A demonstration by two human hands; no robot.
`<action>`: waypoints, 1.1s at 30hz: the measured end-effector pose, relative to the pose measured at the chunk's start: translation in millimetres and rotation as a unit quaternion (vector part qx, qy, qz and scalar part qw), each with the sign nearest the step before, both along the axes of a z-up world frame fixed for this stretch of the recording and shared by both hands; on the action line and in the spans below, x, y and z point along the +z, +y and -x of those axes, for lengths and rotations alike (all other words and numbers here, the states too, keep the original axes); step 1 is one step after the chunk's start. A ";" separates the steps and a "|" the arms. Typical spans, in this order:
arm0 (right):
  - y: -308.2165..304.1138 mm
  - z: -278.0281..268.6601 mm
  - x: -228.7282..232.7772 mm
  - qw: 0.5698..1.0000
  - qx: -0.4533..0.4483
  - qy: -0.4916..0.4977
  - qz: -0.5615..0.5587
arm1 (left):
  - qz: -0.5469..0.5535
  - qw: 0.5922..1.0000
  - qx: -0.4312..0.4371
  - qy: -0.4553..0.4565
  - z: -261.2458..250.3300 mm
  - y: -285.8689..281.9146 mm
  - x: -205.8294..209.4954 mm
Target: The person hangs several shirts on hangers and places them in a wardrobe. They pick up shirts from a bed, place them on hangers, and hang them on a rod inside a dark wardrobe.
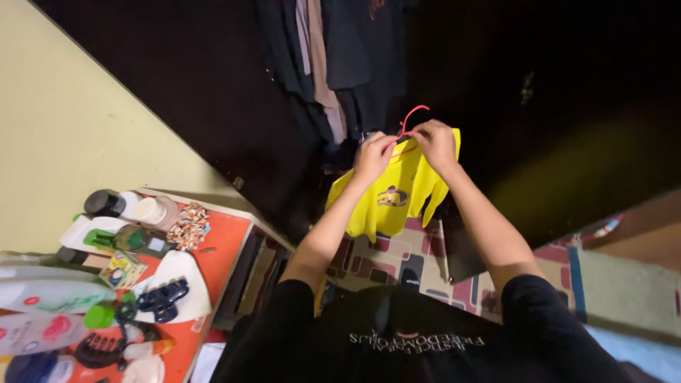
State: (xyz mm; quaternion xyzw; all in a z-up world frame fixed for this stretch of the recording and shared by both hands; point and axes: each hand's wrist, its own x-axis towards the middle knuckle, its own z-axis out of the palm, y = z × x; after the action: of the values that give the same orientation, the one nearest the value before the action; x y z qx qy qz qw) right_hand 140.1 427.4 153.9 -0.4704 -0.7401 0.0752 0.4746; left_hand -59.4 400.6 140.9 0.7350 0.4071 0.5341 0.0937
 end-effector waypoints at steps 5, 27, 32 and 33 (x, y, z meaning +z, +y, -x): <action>73.0 -10.7 27.4 0.996 0.072 0.042 -0.016 | -0.040 0.998 0.025 0.029 -0.1 40.2 39.5; 269.1 -10.8 74.5 0.995 0.074 0.061 -0.038 | -0.067 0.995 0.054 -0.052 -3.0 170.8 60.2; 294.7 -2.6 83.8 0.994 0.066 0.037 -0.075 | -0.068 0.995 0.049 -0.048 7.9 212.6 57.2; 300.1 -2.0 87.3 0.994 0.069 0.040 -0.074 | -0.070 0.995 0.046 -0.045 10.0 222.7 58.1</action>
State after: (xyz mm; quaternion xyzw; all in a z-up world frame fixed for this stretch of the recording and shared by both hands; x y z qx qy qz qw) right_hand 142.1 727.5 241.2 -0.3783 -0.7546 0.0713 0.5314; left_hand -69.5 623.4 198.9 0.6954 0.3974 0.5977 0.0353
